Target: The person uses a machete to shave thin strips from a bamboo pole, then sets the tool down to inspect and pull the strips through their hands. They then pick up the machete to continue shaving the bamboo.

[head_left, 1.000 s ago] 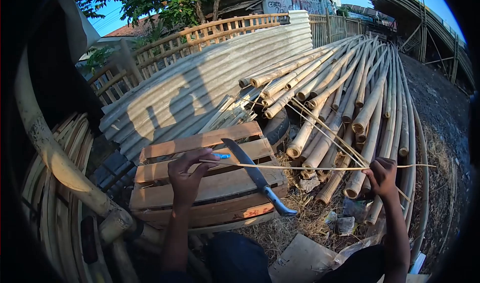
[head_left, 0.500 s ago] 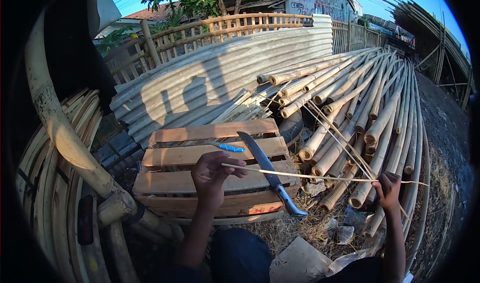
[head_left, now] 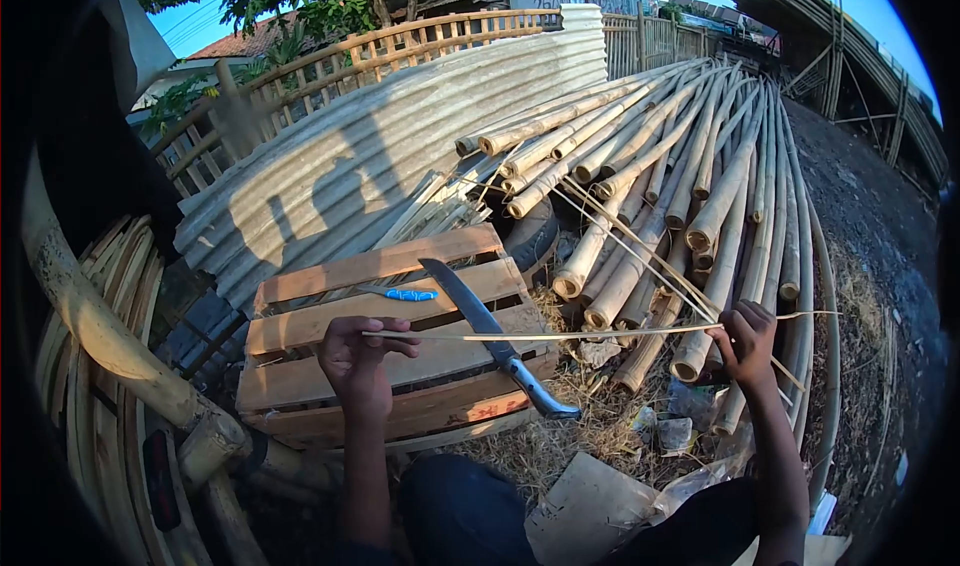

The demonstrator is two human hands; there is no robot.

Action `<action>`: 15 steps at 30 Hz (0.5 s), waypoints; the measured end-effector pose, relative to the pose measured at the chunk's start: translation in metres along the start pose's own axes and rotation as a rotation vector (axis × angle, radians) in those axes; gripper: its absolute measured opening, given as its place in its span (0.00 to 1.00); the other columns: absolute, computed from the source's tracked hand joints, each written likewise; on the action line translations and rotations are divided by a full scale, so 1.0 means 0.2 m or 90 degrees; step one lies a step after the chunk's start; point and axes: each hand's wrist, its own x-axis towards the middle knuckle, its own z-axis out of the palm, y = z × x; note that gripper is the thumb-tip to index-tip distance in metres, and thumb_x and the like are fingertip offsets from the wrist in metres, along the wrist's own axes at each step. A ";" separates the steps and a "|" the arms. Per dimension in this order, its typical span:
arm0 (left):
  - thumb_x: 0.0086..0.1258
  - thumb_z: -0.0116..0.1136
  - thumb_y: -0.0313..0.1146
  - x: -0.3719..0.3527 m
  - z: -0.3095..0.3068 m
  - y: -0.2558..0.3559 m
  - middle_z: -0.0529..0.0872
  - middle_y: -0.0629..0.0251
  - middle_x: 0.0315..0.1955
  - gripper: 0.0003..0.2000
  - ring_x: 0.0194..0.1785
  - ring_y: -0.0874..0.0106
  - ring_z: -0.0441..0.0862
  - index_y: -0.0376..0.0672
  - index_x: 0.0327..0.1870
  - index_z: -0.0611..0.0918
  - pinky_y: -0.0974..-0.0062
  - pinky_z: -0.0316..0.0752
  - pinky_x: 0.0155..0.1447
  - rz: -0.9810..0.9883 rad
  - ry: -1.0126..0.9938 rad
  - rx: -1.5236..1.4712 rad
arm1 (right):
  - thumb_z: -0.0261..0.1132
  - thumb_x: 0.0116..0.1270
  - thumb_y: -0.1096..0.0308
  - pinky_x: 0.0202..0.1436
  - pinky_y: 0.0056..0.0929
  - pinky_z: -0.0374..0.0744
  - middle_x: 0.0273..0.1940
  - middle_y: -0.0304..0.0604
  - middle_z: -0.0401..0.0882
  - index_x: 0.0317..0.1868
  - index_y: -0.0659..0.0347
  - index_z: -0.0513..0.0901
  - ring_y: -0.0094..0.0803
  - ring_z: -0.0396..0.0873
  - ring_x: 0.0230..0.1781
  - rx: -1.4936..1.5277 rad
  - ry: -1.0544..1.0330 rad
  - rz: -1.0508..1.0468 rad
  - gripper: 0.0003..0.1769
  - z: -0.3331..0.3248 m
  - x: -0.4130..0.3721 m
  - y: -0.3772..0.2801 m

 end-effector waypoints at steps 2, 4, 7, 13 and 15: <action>0.73 0.58 0.31 0.02 -0.05 0.00 0.85 0.51 0.37 0.08 0.33 0.63 0.87 0.39 0.46 0.75 0.71 0.83 0.33 -0.012 0.039 -0.034 | 0.72 0.55 0.58 0.25 0.37 0.68 0.21 0.41 0.70 0.27 0.61 0.75 0.40 0.72 0.21 -0.003 -0.005 -0.019 0.18 0.00 0.01 -0.01; 0.73 0.58 0.34 0.05 -0.13 0.00 0.82 0.59 0.42 0.10 0.37 0.69 0.84 0.43 0.49 0.74 0.73 0.82 0.33 -0.024 0.111 -0.055 | 0.74 0.53 0.61 0.26 0.35 0.71 0.23 0.40 0.74 0.31 0.60 0.76 0.38 0.76 0.23 -0.009 0.004 -0.042 0.16 0.00 0.01 0.00; 0.74 0.58 0.35 0.10 -0.31 -0.02 0.80 0.66 0.48 0.11 0.43 0.78 0.81 0.47 0.53 0.74 0.79 0.76 0.37 -0.018 0.188 -0.059 | 0.75 0.54 0.60 0.24 0.34 0.70 0.23 0.38 0.75 0.31 0.58 0.76 0.36 0.76 0.21 -0.002 0.019 -0.057 0.17 -0.01 0.00 0.04; 0.77 0.52 0.31 0.16 -0.77 -0.04 0.80 0.71 0.55 0.16 0.46 0.81 0.81 0.44 0.63 0.73 0.84 0.80 0.44 0.020 0.148 -0.159 | 0.75 0.55 0.57 0.23 0.31 0.71 0.21 0.35 0.73 0.30 0.57 0.76 0.33 0.75 0.20 -0.027 0.027 -0.066 0.17 -0.06 0.00 0.08; 0.77 0.52 0.30 0.17 -0.92 -0.05 0.80 0.68 0.55 0.16 0.47 0.78 0.82 0.41 0.64 0.73 0.84 0.83 0.50 0.028 0.167 -0.178 | 0.75 0.54 0.56 0.24 0.31 0.71 0.21 0.35 0.73 0.29 0.56 0.76 0.33 0.75 0.20 -0.026 0.034 -0.083 0.18 -0.07 0.01 0.09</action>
